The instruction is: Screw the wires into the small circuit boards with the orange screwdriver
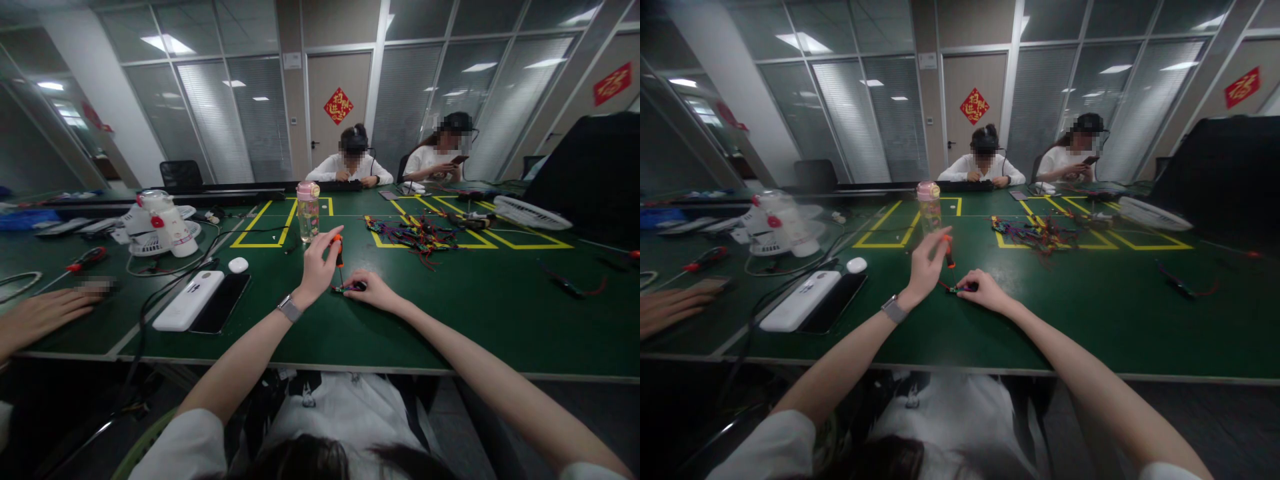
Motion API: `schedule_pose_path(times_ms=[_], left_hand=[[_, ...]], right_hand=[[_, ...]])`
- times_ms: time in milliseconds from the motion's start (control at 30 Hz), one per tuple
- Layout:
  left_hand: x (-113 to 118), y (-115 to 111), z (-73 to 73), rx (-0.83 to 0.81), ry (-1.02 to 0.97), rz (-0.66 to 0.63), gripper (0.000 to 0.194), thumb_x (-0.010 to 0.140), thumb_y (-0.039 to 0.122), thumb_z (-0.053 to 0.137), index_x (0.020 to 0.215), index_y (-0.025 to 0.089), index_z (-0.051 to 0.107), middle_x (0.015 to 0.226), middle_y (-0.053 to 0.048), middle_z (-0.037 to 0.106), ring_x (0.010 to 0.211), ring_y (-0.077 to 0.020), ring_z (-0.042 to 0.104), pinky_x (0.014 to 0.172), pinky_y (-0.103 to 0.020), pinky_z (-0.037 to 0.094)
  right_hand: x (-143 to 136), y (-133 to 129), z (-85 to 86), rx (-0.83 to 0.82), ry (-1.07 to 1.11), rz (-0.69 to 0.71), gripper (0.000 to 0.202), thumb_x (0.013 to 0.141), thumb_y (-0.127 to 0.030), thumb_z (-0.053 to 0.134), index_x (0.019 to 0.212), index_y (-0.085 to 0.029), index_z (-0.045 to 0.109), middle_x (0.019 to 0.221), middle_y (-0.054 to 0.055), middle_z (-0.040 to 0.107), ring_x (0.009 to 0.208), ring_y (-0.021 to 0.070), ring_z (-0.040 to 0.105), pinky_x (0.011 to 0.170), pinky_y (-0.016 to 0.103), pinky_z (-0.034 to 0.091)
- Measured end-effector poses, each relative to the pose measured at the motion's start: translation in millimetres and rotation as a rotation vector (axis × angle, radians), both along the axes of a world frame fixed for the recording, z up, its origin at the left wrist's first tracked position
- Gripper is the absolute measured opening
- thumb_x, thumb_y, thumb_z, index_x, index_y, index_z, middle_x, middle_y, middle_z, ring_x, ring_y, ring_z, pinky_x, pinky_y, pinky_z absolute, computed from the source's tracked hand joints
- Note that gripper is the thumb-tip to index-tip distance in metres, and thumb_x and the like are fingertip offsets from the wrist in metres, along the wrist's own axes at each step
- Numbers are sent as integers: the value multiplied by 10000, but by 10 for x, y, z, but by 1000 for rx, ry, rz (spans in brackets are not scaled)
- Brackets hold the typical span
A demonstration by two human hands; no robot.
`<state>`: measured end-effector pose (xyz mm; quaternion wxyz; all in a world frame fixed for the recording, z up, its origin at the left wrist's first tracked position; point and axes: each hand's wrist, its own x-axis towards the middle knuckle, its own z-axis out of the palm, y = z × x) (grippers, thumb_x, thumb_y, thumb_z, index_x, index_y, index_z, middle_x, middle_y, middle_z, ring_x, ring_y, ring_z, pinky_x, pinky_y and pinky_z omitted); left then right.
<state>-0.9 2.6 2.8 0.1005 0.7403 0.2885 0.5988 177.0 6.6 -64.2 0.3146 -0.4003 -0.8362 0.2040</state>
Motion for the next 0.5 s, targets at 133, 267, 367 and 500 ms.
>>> schedule_pose_path(times_ms=[133,267,367,500], left_hand=[[-1,-19,19,46,-7,59,217,919,318,546,1080,218,652,893,-28,587,839,-146,558,807,-277,458],[-1,-28,15,7,15,16,314,988,288,376,1215,216,581,1019,-59,598,955,-158,570,875,-299,455],[-2,-17,5,-10,16,-18,342,995,270,350,1289,216,515,1138,-75,617,1074,-177,566,958,-338,431],[-4,-16,16,16,3,15,279,957,281,465,1199,210,583,1015,-56,629,945,-164,586,874,-307,458]], right_hand=[[3,4,-8,1,6,-10,134,755,-242,710,871,-184,745,791,46,675,795,188,575,758,307,440],[4,0,1,-5,-1,-8,139,762,-242,704,881,-185,746,800,46,674,793,186,572,756,306,441],[5,-3,10,-6,-5,-8,149,761,-246,705,889,-180,745,814,51,679,797,187,573,758,307,441],[7,-9,19,-7,-3,-6,147,762,-250,703,884,-180,745,806,49,679,800,189,574,770,313,440]])
